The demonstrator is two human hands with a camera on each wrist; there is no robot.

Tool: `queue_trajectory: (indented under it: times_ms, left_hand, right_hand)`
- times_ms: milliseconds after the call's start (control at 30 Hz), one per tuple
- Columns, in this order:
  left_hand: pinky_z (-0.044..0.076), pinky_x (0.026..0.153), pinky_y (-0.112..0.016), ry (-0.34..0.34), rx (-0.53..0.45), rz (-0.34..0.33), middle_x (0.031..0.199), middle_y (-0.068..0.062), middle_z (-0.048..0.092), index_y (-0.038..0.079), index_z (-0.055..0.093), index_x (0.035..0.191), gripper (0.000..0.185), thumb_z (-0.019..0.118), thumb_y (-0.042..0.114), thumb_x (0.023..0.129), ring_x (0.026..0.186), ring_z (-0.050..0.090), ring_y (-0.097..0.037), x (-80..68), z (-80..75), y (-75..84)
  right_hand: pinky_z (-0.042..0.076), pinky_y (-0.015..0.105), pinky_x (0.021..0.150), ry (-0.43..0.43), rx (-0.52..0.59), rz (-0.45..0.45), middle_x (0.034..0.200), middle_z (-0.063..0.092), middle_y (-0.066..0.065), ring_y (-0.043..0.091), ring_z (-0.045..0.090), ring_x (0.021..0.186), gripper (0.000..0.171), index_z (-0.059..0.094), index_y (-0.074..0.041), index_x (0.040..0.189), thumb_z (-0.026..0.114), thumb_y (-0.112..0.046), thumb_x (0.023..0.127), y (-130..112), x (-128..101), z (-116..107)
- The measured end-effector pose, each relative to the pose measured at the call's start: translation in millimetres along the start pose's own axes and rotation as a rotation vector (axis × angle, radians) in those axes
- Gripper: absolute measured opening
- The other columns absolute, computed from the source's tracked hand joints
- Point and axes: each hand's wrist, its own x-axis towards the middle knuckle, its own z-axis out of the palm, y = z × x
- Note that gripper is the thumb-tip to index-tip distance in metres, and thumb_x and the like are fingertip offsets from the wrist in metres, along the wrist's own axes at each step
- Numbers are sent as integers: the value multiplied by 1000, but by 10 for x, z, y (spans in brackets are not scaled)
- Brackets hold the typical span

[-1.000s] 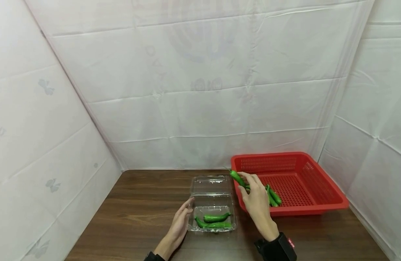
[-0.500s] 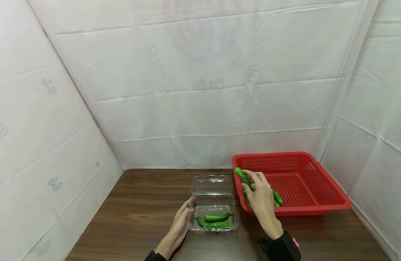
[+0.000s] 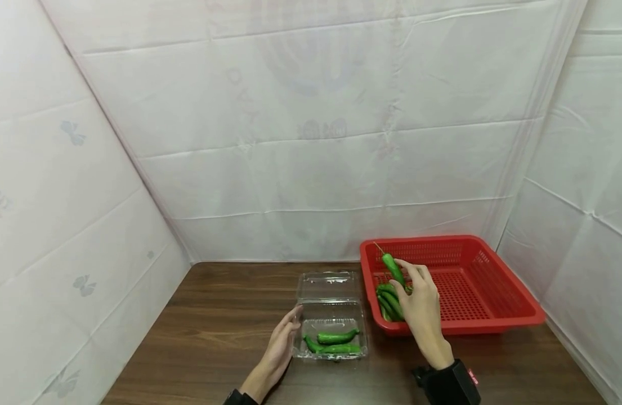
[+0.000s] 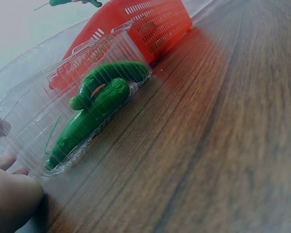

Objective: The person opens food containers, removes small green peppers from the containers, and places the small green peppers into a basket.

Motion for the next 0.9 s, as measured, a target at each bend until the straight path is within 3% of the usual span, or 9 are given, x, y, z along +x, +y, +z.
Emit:
queue_trajectory:
  times_ms: [400, 500, 733, 900]
  left_hand:
    - [-5, 126, -63, 2, 8, -4, 170, -23, 11, -1, 27, 158, 66, 49, 10, 97, 157, -3, -46, -15, -16, 4]
    - [-5, 126, -63, 1, 5, -1, 170, -23, 11, -1, 28, 158, 66, 50, 11, 97, 157, -3, -46, -11, -20, 7]
    - [-2, 126, -63, -4, 10, 0, 171, -22, 11, 0, 28, 158, 65, 49, 12, 98, 157, -1, -47, -5, -22, -20]
    - [-1, 127, -62, -1, 9, -2, 170, -22, 14, -1, 28, 158, 65, 49, 13, 98, 158, 0, -46, 0, -4, -19]
  right_hand:
    - [48, 25, 59, -20, -68, 38, 104, 64, 21, 36, 68, 86, 48, 68, -1, 125, 83, 1, 79, 145, -53, -31]
    - [51, 27, 60, -52, -67, 40, 103, 64, 21, 36, 70, 83, 47, 68, -1, 124, 83, 1, 79, 182, -80, -2]
    - [58, 47, 62, -164, -104, 87, 98, 66, 22, 35, 71, 80, 39, 70, 1, 117, 83, -5, 81, 231, -156, 65]
    - [56, 46, 60, -230, -168, 133, 97, 67, 24, 36, 69, 80, 37, 71, 3, 115, 83, -6, 81, 259, -207, 68]
